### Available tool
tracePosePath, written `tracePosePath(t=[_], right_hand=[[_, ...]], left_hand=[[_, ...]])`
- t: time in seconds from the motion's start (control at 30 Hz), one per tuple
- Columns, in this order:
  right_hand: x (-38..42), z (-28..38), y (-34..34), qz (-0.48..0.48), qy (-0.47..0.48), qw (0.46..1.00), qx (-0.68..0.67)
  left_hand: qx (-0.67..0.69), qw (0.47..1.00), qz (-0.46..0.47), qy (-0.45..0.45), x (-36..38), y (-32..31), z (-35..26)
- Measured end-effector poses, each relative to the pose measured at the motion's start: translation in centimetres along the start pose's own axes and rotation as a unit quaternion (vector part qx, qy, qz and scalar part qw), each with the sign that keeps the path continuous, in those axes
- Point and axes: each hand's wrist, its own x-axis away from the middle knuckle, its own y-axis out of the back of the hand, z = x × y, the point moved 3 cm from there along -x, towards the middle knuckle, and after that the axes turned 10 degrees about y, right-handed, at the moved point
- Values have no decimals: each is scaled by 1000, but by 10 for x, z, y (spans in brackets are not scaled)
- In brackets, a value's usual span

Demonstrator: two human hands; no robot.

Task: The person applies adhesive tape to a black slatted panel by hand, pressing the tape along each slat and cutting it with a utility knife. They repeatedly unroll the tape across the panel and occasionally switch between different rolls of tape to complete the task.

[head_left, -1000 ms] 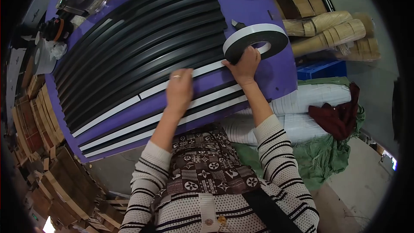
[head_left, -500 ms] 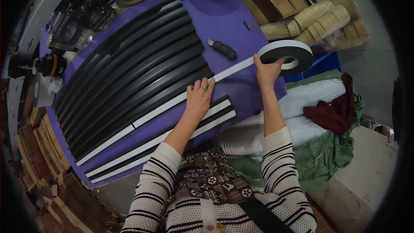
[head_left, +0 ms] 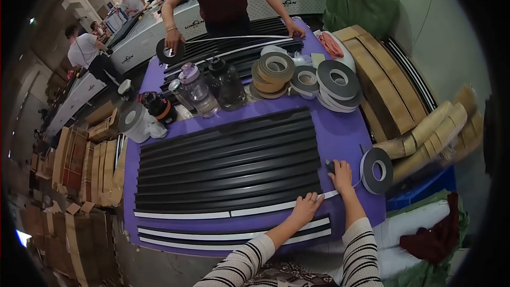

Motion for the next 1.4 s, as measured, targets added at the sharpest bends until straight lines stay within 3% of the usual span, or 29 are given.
tracePosePath(t=[0.03,0.1,0.13,0.17,0.23,0.43,0.53,0.87,0.93,1.03,1.1,1.17,1.23,1.27,1.4], right_hand=[[11,-6,-7,-19,3,1000,8],[24,-7,-6,-177,-16,978,-109],[40,5,9,-169,-62,968,-175],[59,21,21,-166,-115,951,-233],[101,39,18,-104,-90,978,-159],[113,62,13,13,-91,995,-24],[116,63,14,8,-98,995,21],[103,62,3,70,-87,991,70],[98,61,12,176,-71,980,64],[105,50,32,226,-31,974,4],[78,45,56,73,-105,991,-45],[29,40,62,-104,-65,991,-60],[-34,33,45,-150,-60,986,-31],[-60,30,35,-93,-87,992,-8],[-89,4,-24,-104,-14,994,5]], left_hand=[[18,1000,14,-8,7,-4,-5],[11,1000,-5,-27,8,-6,-1],[38,999,-21,-29,9,-4,2],[42,997,63,-19,7,4,1],[107,993,-23,-43,9,5,5],[93,995,1,-46,9,1,6],[79,996,0,-42,8,1,6],[68,997,42,-23,7,-1,4],[53,998,30,-26,8,1,3],[61,998,13,-25,7,2,4],[57,998,-13,-32,9,-1,4],[63,997,37,-12,9,-1,2],[65,997,-22,-26,12,-5,3],[77,997,-10,-28,12,-4,4],[53,998,26,-34,11,4,4]])
